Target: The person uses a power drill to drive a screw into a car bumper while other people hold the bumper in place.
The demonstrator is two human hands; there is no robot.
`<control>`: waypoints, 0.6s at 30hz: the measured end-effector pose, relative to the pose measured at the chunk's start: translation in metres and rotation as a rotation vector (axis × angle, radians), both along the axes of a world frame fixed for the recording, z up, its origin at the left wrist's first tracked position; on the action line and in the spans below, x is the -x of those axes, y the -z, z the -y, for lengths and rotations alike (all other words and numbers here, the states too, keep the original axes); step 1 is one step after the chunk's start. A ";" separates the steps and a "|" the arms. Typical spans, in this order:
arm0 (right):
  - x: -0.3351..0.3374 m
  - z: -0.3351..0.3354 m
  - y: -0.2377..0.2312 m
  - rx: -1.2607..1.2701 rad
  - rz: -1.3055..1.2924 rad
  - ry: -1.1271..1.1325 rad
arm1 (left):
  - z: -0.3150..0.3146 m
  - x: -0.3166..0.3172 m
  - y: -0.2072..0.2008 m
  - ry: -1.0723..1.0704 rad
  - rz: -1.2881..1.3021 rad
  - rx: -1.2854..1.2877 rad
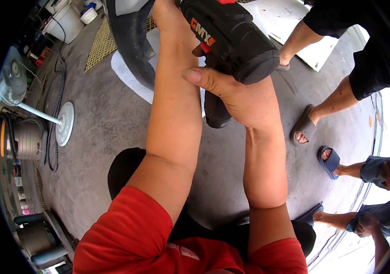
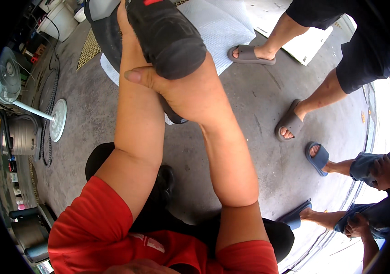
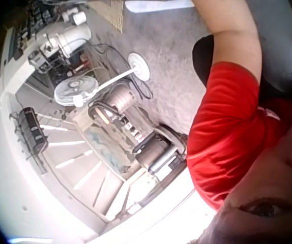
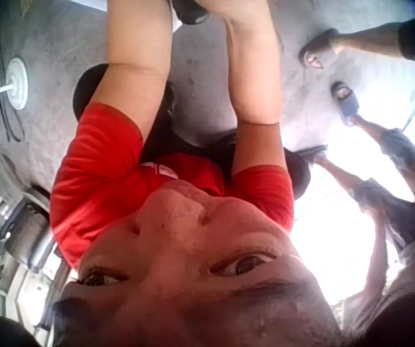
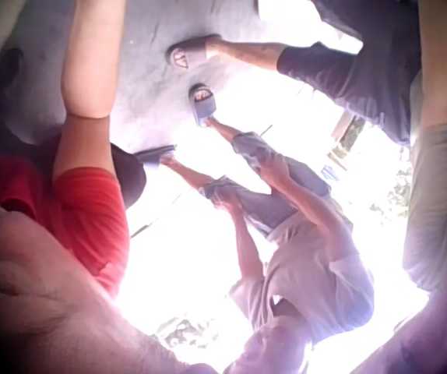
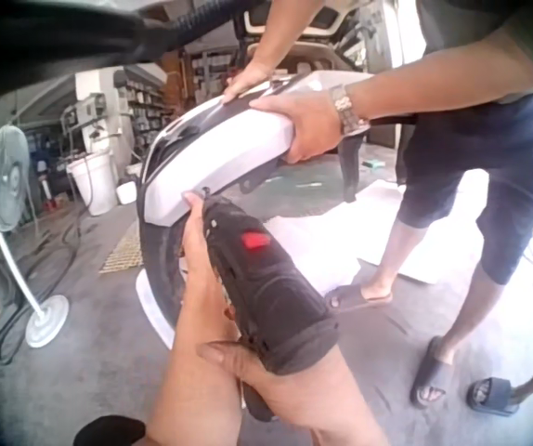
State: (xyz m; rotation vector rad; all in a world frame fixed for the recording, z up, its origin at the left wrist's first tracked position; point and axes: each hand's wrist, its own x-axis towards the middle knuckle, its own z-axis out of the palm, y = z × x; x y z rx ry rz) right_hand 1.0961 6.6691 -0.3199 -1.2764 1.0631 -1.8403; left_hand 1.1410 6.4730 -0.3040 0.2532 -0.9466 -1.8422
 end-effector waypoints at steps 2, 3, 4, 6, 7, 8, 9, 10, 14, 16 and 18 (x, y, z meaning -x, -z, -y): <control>0.001 -0.001 0.000 0.003 -0.004 0.004 | 0.003 0.001 0.000 0.013 -0.006 0.015; 0.002 -0.001 0.000 -0.016 -0.016 0.001 | 0.005 0.001 0.002 0.014 -0.008 0.021; 0.003 -0.001 0.000 -0.035 -0.028 -0.003 | 0.007 0.002 0.003 0.012 -0.013 0.025; 0.002 0.002 -0.001 0.005 -0.058 0.026 | 0.014 0.002 0.005 0.006 -0.021 0.034; 0.001 0.002 -0.001 0.046 -0.088 0.056 | 0.018 0.002 0.005 -0.003 -0.027 0.037; 0.001 0.002 -0.001 0.048 -0.089 0.056 | 0.021 0.002 0.007 -0.013 -0.030 0.041; 0.001 0.001 0.000 0.037 -0.114 0.073 | 0.022 0.003 0.008 -0.024 -0.040 0.038; 0.001 0.001 0.002 0.031 -0.127 0.082 | 0.024 0.004 0.009 -0.033 -0.046 0.039; 0.001 0.000 0.002 0.069 -0.127 0.074 | 0.034 0.010 0.009 -0.044 -0.056 0.000; 0.003 0.000 0.001 0.014 -0.146 0.070 | 0.023 0.008 0.010 -0.032 -0.062 0.006; 0.004 0.000 -0.002 0.001 -0.137 0.052 | 0.014 0.004 0.008 -0.017 -0.071 0.014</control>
